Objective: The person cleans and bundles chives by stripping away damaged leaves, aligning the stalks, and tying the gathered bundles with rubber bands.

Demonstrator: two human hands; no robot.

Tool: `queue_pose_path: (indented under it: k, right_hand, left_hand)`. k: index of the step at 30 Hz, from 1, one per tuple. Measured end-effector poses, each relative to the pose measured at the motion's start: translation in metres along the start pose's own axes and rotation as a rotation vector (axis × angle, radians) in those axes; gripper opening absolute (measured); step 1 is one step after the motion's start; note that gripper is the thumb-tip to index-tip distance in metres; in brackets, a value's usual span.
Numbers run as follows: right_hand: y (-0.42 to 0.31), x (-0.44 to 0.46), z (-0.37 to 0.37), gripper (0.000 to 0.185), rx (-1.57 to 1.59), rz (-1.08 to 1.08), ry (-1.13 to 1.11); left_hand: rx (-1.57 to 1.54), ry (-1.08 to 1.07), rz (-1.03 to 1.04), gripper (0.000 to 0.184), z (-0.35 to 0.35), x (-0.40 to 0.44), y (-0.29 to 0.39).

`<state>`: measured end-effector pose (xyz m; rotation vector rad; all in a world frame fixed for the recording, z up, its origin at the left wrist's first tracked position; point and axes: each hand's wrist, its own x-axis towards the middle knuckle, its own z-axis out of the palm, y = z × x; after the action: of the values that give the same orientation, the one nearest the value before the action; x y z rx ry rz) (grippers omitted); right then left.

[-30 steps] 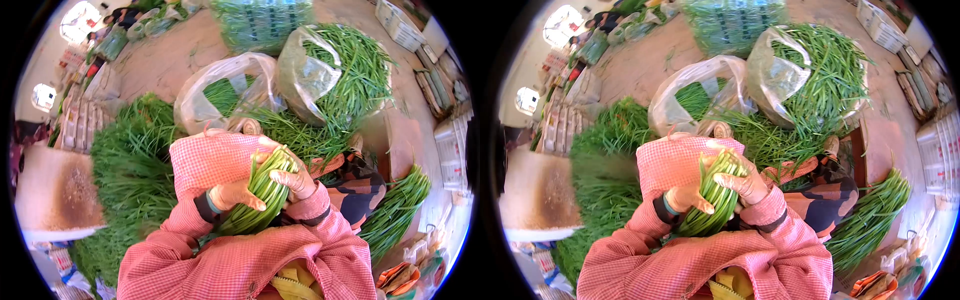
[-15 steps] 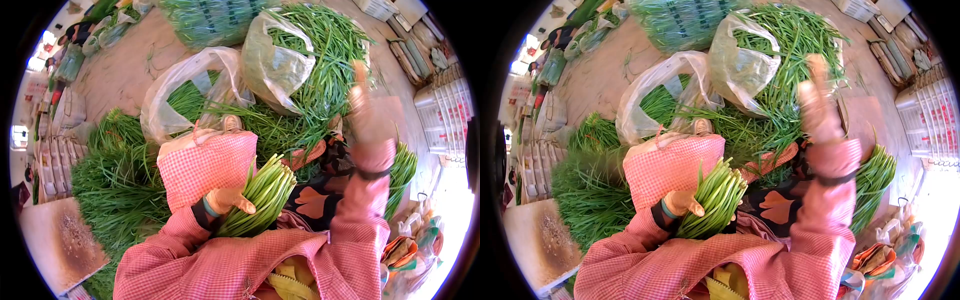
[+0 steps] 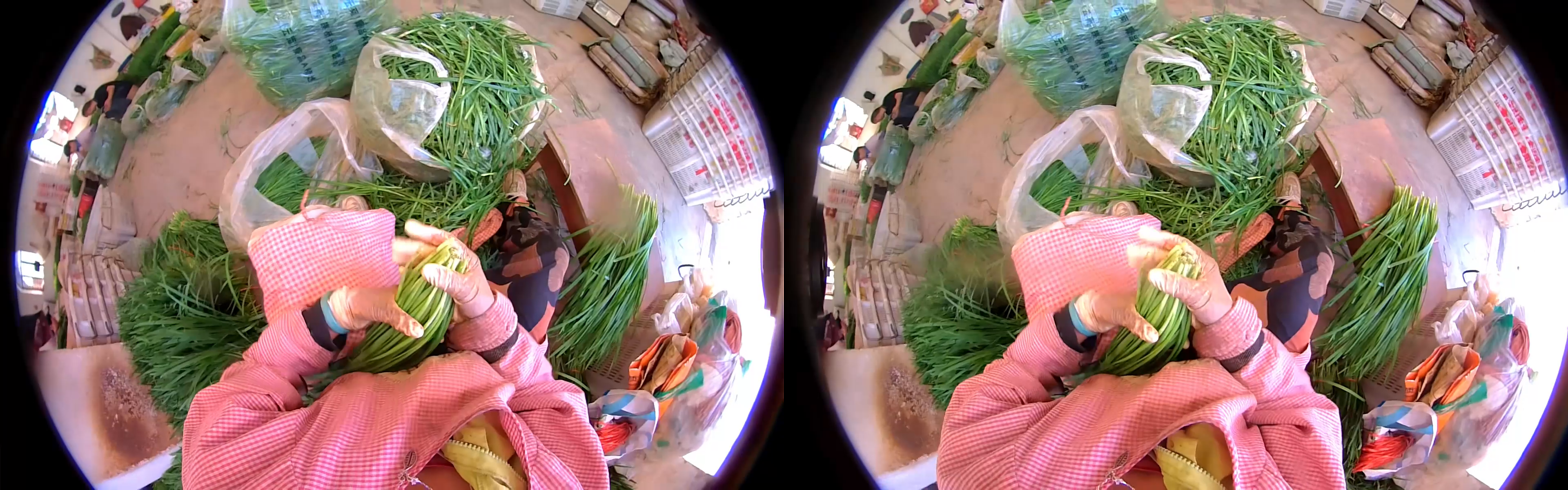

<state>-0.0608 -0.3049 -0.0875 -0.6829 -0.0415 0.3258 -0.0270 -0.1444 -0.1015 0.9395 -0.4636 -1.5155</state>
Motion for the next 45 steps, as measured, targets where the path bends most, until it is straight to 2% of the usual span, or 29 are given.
queue_pose_path:
  k: [2, 4, 6, 7, 8, 9, 10, 12, 13, 14, 16, 18, 21, 22, 23, 24, 26, 27, 29, 30, 31, 33, 34, 35, 36, 38, 40, 42, 45]
  right_hand:
    - [0.005, -0.003, 0.005, 0.039, -0.067, -0.074, 0.018]
    - [0.006, -0.006, 0.005, 0.037, -0.087, -0.130, -0.007]
    - [0.000, -0.010, 0.029, 0.055, -0.187, -0.224, 0.061]
    - [0.004, -0.008, 0.034, 0.062, -0.341, -0.427, 0.088]
    - [0.005, -0.007, 0.037, 0.070, -0.495, -0.634, 0.115]
    - [-0.013, -0.012, 0.035, 0.074, -1.133, -0.817, 0.143]
    - [-0.027, -0.009, 0.037, 0.070, -1.487, -0.908, 0.024]
    - [-0.035, 0.000, 0.036, 0.067, -1.662, -0.603, -0.311]
    - [-0.047, 0.005, 0.033, 0.063, -1.493, -0.520, -0.424]
    - [-0.050, 0.018, 0.029, 0.069, -1.338, -0.638, -0.298]
    - [-0.090, 0.038, 0.045, 0.097, -0.755, -0.427, -0.127]
    - [-0.099, 0.053, 0.050, 0.102, -0.474, -0.346, -0.216]
    - [-0.028, 0.044, 0.019, 0.075, -0.849, -0.054, -0.465]
    - [-0.001, 0.041, -0.028, 0.058, -1.174, 0.254, -0.262]
    - [0.000, 0.019, -0.040, 0.049, -1.834, 0.391, -0.251]
    - [0.002, -0.004, -0.052, 0.040, -2.478, 0.607, -0.376]
    - [-0.043, -0.029, -0.044, 0.054, -1.948, 0.791, 0.055]
    - [-0.042, -0.023, -0.061, 0.064, -2.029, 0.158, 0.304]
    - [-0.047, -0.013, -0.079, 0.080, -1.769, -0.604, 0.457]
    - [-0.073, -0.003, -0.028, 0.086, -1.551, -0.744, 0.390]
    - [-0.080, -0.006, 0.019, 0.090, -1.386, -0.742, 0.336]
    - [-0.072, 0.009, 0.060, 0.099, -1.255, -0.903, 0.078]
    - [-0.061, 0.019, 0.068, 0.105, -1.406, -1.044, 0.098]
    - [-0.058, 0.021, 0.080, 0.113, -1.396, -0.890, 0.096]
    - [-0.048, 0.028, 0.080, 0.114, -1.298, -0.979, 0.105]
    - [-0.063, 0.010, 0.091, 0.087, -1.126, -0.879, 0.157]
    - [-0.083, -0.010, 0.091, 0.066, -1.103, -0.799, 0.280]
    - [-0.108, -0.030, 0.075, 0.051, -1.041, -0.806, 0.417]
    - [-0.153, -0.078, 0.037, 0.041, -0.971, -0.876, 0.563]
  left_hand:
    - [0.258, -0.132, -0.024, 0.070, -0.002, -0.009, 0.014]
    - [0.186, 0.047, 0.464, 0.083, -0.004, -0.005, 0.019]
    - [0.084, 0.154, 0.323, 0.088, 0.010, -0.008, 0.036]
    - [0.204, 0.231, 0.216, 0.084, 0.015, -0.006, 0.040]
    - [0.300, 0.096, 0.280, 0.075, 0.012, 0.003, 0.037]
    - [0.270, 0.023, 0.203, 0.065, 0.015, 0.001, 0.037]
    - [0.238, -0.048, 0.123, 0.056, 0.017, -0.003, 0.037]
    - [0.370, 0.020, 0.087, 0.042, 0.023, -0.009, 0.044]
    - [0.230, 0.041, 0.170, 0.031, 0.034, -0.005, 0.048]
    - [0.145, 0.143, 0.129, 0.033, 0.042, -0.006, 0.064]
    - [0.261, 0.282, 0.319, 0.027, 0.039, -0.009, 0.101]
    - [0.378, 0.408, 0.517, 0.034, 0.037, -0.024, 0.146]
    - [0.322, 0.567, 0.835, 0.040, 0.027, -0.060, 0.197]
    - [0.337, 0.579, 0.920, 0.041, 0.018, -0.076, 0.208]
    - [0.375, 0.729, 0.994, 0.041, 0.011, -0.087, 0.211]
    - [0.383, 0.813, 1.013, 0.037, -0.003, -0.101, 0.215]
    - [0.447, 1.051, 1.066, 0.033, -0.004, -0.111, 0.212]
    - [0.489, 1.029, 1.104, 0.029, -0.002, -0.109, 0.207]
    - [0.556, 1.016, 1.103, 0.028, 0.011, -0.094, 0.190]
    - [0.639, 0.990, 1.125, 0.027, 0.024, -0.082, 0.186]
    - [0.547, 0.900, 1.189, 0.020, 0.044, -0.070, 0.178]
    - [0.530, 0.808, 1.139, 0.027, 0.071, -0.054, 0.166]
    - [0.475, 0.778, 1.114, 0.033, 0.080, -0.045, 0.162]
    - [0.416, 0.739, 1.097, 0.039, 0.088, -0.035, 0.160]
    - [0.359, 0.687, 1.096, 0.045, 0.093, -0.027, 0.160]
    - [0.256, 0.494, 1.138, 0.057, 0.103, -0.011, 0.166]
    - [0.262, 0.466, 1.112, 0.059, 0.122, 0.016, 0.174]
    - [0.305, 0.504, 1.170, 0.061, 0.146, 0.061, 0.183]
    - [0.312, 0.448, 1.011, 0.061, 0.179, 0.135, 0.190]
